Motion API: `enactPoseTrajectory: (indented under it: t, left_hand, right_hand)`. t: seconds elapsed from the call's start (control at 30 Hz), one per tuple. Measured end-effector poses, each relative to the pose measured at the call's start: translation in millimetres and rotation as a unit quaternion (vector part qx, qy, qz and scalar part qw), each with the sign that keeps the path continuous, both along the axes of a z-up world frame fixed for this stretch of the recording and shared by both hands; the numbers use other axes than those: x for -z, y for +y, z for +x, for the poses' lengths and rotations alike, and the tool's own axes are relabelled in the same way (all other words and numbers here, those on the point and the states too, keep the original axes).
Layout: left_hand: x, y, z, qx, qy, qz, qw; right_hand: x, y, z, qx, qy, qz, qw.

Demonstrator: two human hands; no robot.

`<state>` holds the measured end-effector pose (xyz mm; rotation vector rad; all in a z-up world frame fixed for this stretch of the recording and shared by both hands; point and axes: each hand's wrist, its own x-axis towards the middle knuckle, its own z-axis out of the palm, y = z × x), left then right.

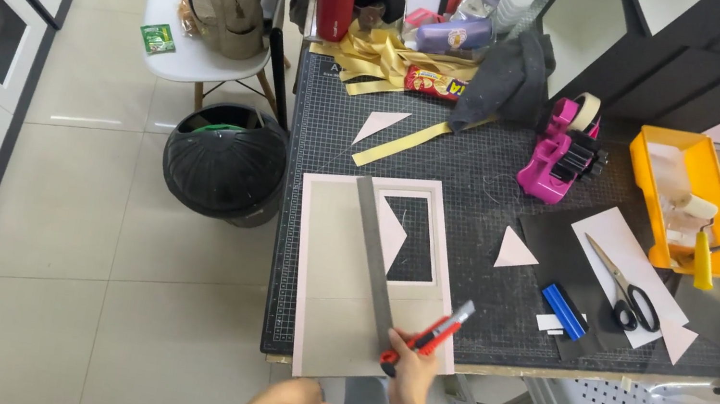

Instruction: Cutting a rectangular opening in cardboard and applying glue to the edges using a brush

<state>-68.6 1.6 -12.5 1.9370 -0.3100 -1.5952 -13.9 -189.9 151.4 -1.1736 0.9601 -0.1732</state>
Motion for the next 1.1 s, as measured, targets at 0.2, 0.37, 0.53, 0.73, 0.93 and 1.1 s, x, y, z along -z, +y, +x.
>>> enactPoseTrajectory:
  t: [0.2,0.37,0.53,0.73,0.93,1.1]
  left_hand:
    - [-174,-6,125,-0.142,-0.236,-0.173,0.946]
    - [-174,-6,221,-0.184,-0.459,-0.034,0.868]
    - [-182,-1,255,0.008,-0.437,0.033,0.899]
    - [-184,7,260,0.038,-0.450,0.041,0.891]
    - [-187,7,259,0.018,-0.433,0.031,0.901]
    - [-179,8,261,0.022,-0.458,0.032,0.888]
  right_hand:
    - [-22,28,15,-0.021,-0.003,-0.052,0.998]
    - [-31,24,8,-0.107,-0.002,-0.106,0.989]
    - [-45,-9,19,-0.305,0.096,-0.225,0.921]
    - [-64,-11,59,-0.321,0.046,-0.253,0.912]
    - [-60,-7,40,-0.476,0.044,-0.349,0.806]
    - [-57,-6,27,-0.487,0.071,-0.348,0.798]
